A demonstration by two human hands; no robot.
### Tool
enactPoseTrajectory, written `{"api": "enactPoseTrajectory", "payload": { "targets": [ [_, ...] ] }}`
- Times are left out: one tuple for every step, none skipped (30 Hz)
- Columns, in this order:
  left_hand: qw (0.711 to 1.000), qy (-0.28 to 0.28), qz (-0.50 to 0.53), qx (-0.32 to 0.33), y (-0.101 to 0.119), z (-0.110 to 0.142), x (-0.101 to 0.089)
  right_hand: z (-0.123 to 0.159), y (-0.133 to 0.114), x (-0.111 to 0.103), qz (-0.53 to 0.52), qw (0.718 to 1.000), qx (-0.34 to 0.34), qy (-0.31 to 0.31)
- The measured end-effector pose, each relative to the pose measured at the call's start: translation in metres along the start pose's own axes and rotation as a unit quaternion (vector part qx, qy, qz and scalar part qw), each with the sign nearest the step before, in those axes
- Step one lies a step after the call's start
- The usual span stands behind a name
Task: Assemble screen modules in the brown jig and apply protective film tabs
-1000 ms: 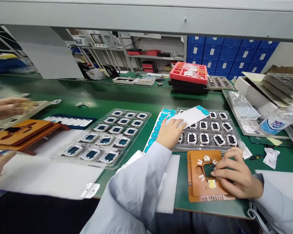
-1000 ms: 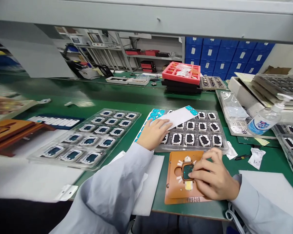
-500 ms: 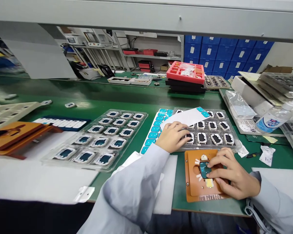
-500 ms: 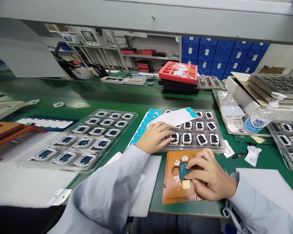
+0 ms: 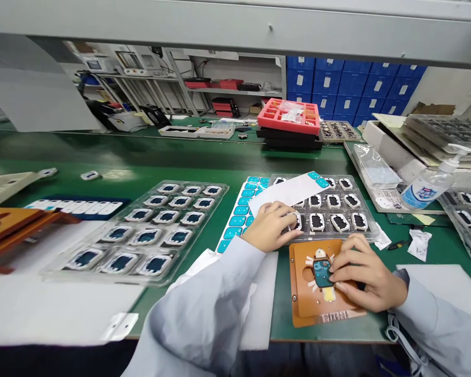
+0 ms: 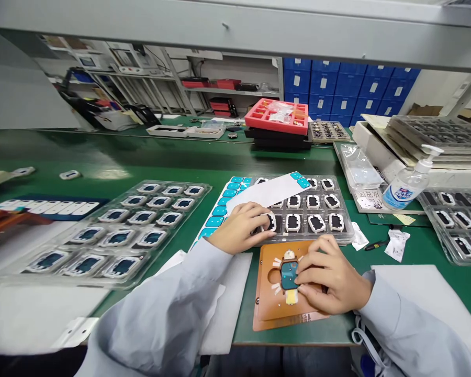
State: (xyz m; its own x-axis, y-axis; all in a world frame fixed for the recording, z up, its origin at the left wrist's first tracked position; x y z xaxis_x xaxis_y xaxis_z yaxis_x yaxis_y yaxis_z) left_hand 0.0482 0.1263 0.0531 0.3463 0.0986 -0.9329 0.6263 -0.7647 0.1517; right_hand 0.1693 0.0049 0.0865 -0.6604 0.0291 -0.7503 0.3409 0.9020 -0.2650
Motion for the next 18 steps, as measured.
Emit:
{"api": "enactPoseTrajectory", "payload": {
  "targets": [
    [1.0, 0.004, 0.005, 0.005, 0.002, 0.0, -0.001, 0.0, 0.0, 0.0, -0.006, 1.0, -0.001, 0.0],
    [1.0, 0.011, 0.014, 0.013, 0.004, 0.0, -0.002, 0.001, 0.001, 0.0, -0.013, 1.0, 0.0, 0.003],
    [0.999, 0.019, 0.03, 0.024, 0.008, 0.0, -0.004, 0.001, 0.002, -0.001, -0.017, 1.0, 0.003, 0.007],
    [0.997, 0.03, 0.055, 0.034, 0.011, 0.0, -0.007, 0.001, 0.003, -0.001, -0.02, 1.0, 0.008, 0.014],
    [0.994, 0.043, 0.087, 0.043, 0.015, 0.0, -0.01, 0.001, 0.006, -0.002, -0.02, 0.999, 0.016, 0.02],
    [0.989, 0.059, 0.127, 0.046, 0.017, 0.001, -0.014, 0.002, 0.008, -0.003, -0.02, 0.999, 0.024, 0.025],
    [0.981, 0.076, 0.173, 0.044, 0.019, 0.001, -0.018, 0.002, 0.011, -0.003, -0.019, 0.999, 0.033, 0.029],
    [0.97, 0.091, 0.223, 0.036, 0.02, 0.001, -0.022, 0.003, 0.013, -0.004, -0.016, 0.998, 0.043, 0.031],
    [0.955, 0.102, 0.279, 0.02, 0.019, 0.002, -0.024, 0.003, 0.016, -0.003, -0.011, 0.998, 0.054, 0.032],
    [0.934, 0.107, 0.34, -0.002, 0.018, 0.001, -0.025, 0.003, 0.018, -0.003, -0.004, 0.997, 0.064, 0.031],
    [0.909, 0.106, 0.403, -0.026, 0.017, 0.001, -0.023, 0.004, 0.02, -0.002, 0.004, 0.997, 0.072, 0.029],
    [0.879, 0.098, 0.463, -0.049, 0.018, 0.001, -0.02, 0.004, 0.021, -0.002, 0.01, 0.997, 0.076, 0.027],
    [0.848, 0.086, 0.518, -0.07, 0.019, 0.0, -0.015, 0.004, 0.021, -0.001, 0.014, 0.997, 0.076, 0.026],
    [0.817, 0.069, 0.565, -0.089, 0.021, 0.0, -0.01, 0.004, 0.02, -0.001, 0.013, 0.997, 0.072, 0.025],
    [0.789, 0.051, 0.603, -0.106, 0.025, -0.001, -0.005, 0.004, 0.018, -0.001, 0.008, 0.998, 0.065, 0.026],
    [0.766, 0.032, 0.63, -0.121, 0.028, -0.001, -0.001, 0.003, 0.016, -0.001, 0.002, 0.998, 0.057, 0.028],
    [0.747, 0.017, 0.65, -0.136, 0.031, -0.001, 0.003, 0.003, 0.015, -0.001, -0.005, 0.998, 0.051, 0.029],
    [0.732, 0.005, 0.664, -0.149, 0.033, -0.001, 0.006, 0.003, 0.014, -0.001, -0.011, 0.998, 0.048, 0.027]
  ]
}}
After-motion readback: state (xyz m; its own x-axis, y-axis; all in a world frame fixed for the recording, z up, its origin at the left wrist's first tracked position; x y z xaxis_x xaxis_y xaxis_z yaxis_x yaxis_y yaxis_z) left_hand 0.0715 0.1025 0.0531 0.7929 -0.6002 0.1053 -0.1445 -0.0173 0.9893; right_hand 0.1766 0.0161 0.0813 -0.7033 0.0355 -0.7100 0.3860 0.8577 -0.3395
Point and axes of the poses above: each hand's wrist, its own z-axis away from the middle knuckle, its own x-axis out of the palm, y = z × x, the point moved 10 cm from there along -z, towards the middle knuckle, and after that the axes turned 2 degrees about -x, right-handed, at the moved point
